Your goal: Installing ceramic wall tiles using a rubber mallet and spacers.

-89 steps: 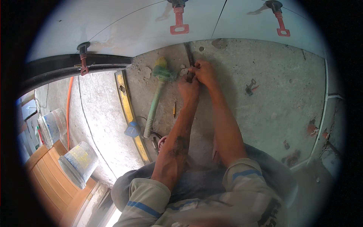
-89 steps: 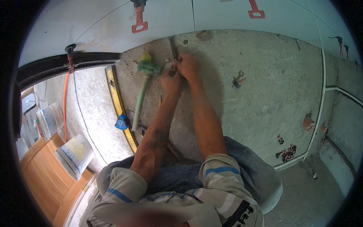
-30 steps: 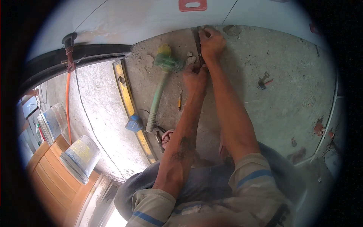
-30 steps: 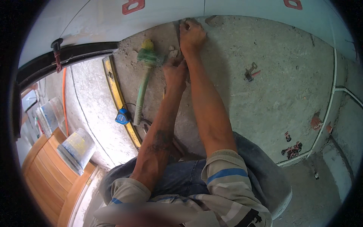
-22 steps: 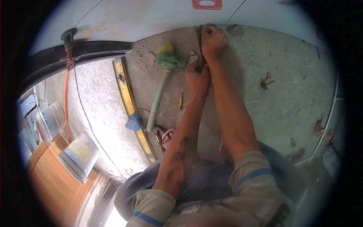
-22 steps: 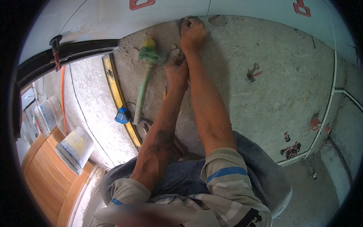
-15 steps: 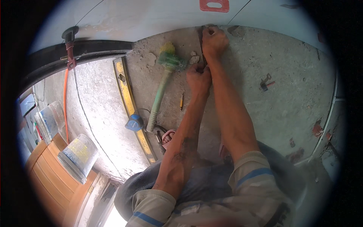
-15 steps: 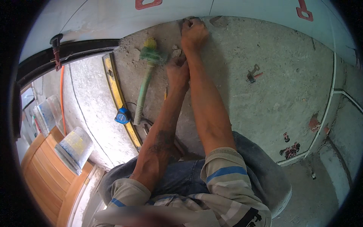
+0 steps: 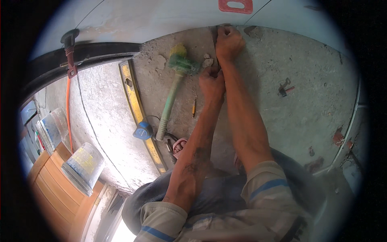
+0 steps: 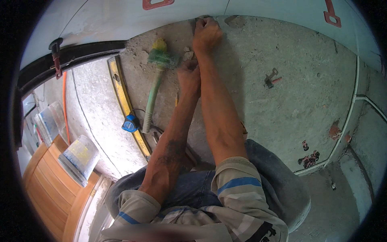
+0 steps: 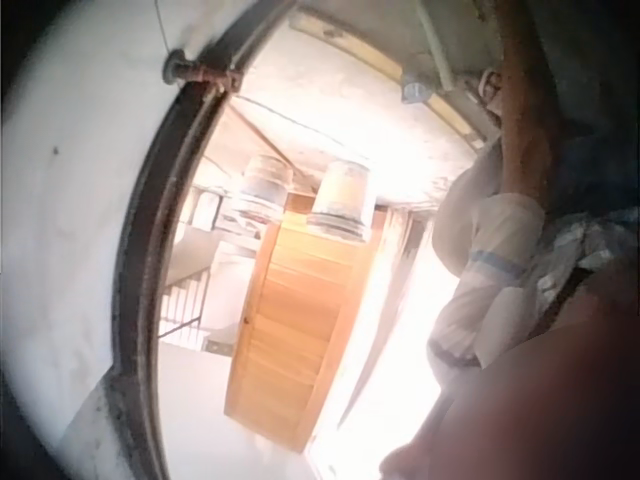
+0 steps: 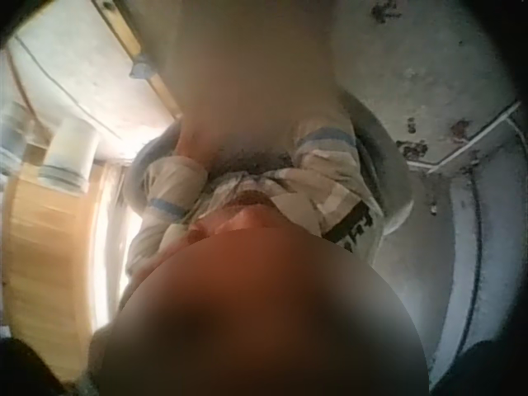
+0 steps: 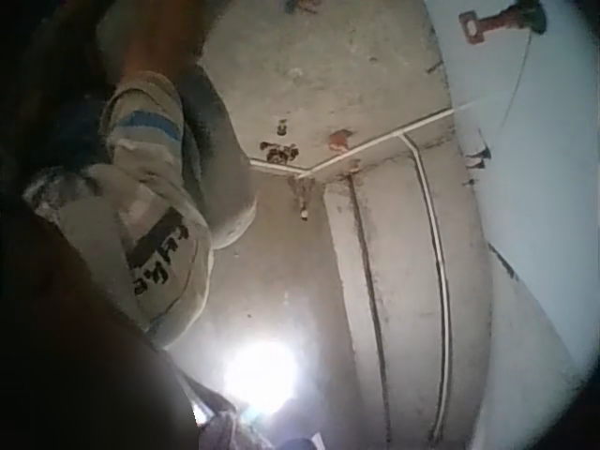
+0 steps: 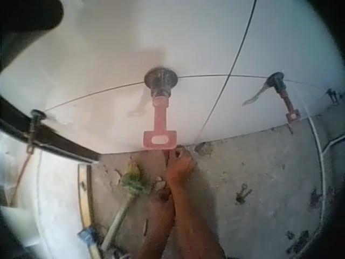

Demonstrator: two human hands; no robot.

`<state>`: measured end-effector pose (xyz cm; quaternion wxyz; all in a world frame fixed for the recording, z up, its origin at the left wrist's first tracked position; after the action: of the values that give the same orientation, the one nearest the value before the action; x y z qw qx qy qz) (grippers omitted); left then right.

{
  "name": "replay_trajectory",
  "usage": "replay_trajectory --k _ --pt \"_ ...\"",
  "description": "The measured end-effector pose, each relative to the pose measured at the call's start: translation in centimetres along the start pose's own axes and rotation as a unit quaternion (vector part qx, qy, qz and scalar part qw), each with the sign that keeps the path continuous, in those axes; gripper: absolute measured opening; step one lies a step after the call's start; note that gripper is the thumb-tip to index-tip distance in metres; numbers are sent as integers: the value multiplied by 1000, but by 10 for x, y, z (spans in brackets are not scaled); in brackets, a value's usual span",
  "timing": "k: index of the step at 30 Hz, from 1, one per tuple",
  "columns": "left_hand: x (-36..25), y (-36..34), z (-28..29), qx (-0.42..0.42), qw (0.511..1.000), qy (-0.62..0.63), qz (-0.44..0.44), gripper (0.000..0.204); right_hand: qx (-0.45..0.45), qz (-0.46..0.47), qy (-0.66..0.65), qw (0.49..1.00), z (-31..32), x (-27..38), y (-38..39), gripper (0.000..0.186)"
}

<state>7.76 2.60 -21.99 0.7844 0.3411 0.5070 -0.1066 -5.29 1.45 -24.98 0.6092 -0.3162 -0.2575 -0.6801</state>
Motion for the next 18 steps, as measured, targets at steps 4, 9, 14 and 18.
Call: replay_trajectory --k 4,9,14,18 --pt "-1 -1 3 16 998 66 10 22 -13 19 -31 999 -2 1 1 17" --pt "0 0 4 13 996 83 29 24 -23 -15 -43 999 -5 -1 2 15" --pt "2 -1 7 21 998 64 10 22 -15 -34 -53 998 -6 -1 3 14" --pt "0 0 8 35 995 86 -20 26 -48 -38 -55 997 -5 1 0 19"
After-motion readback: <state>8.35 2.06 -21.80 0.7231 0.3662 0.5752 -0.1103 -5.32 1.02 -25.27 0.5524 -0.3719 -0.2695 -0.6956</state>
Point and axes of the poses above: each hand's wrist, its own y-axis away from the middle knuckle, its own z-axis out of the back of the hand, x = y × z, the point moved 1 cm from there along -y, towards the middle knuckle, and after that the axes turned 7 degrees about -z, right-handed, at the moved point
